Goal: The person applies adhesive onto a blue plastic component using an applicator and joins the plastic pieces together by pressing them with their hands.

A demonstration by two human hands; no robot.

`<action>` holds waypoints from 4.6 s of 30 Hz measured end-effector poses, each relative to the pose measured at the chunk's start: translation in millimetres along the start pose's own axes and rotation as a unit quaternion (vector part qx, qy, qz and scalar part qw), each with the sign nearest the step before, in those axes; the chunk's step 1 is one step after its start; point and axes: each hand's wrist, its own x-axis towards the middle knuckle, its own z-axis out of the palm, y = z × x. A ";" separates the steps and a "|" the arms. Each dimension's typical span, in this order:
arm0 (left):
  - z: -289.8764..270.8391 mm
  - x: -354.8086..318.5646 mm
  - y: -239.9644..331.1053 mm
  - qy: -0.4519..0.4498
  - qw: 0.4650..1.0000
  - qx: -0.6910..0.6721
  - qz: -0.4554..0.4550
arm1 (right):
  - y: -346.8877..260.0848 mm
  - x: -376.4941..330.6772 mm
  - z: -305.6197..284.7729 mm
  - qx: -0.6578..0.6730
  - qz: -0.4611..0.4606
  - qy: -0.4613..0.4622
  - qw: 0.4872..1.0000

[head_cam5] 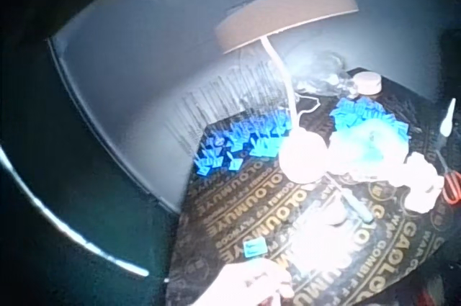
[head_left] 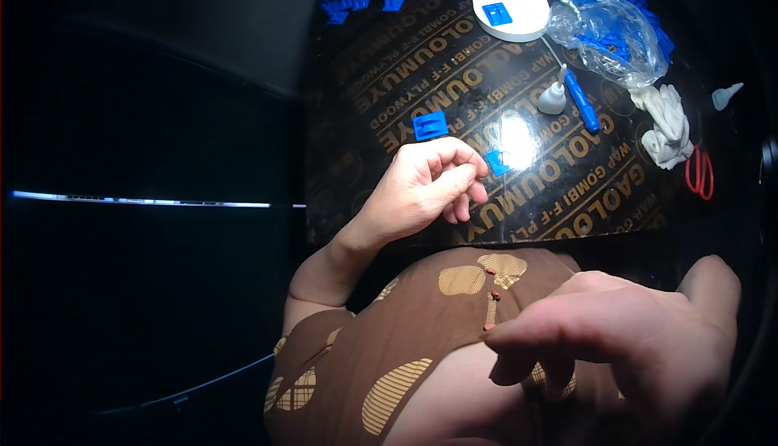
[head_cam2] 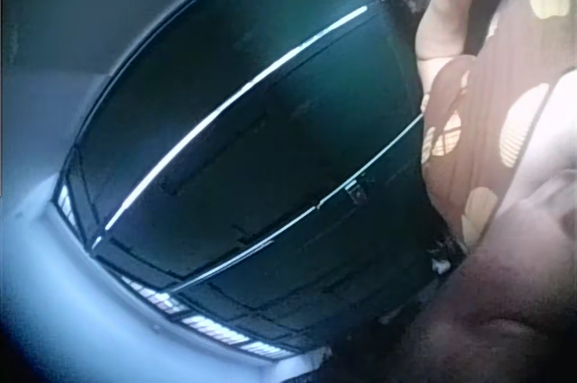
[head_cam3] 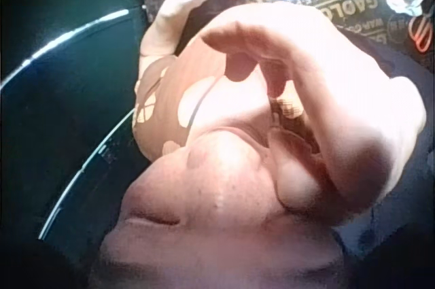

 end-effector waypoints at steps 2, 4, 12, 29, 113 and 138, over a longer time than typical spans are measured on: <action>-2.4 -4.4 -1.5 -0.003 1.000 -0.006 0.008 | 0.1 0.0 -1.1 -0.009 -0.026 -0.034 0.999; 1.1 -2.0 -0.3 -0.005 1.000 0.001 0.013 | 2.0 -7.1 -1.5 0.015 -0.026 0.000 1.000; 4.9 5.2 5.0 -0.013 0.999 0.009 0.038 | 0.9 -28.7 8.0 0.195 0.030 0.226 0.954; -3.1 73.8 -15.8 0.091 0.823 0.483 0.284 | 143.2 56.1 -91.4 0.085 -0.193 0.358 0.910; 16.7 76.8 -28.3 0.111 0.971 0.113 0.179 | 209.3 86.3 -74.6 -0.052 -0.068 0.290 0.953; 21.4 133.8 9.7 -0.036 0.975 -0.071 0.206 | 216.5 94.6 -75.2 0.230 -0.117 0.348 0.901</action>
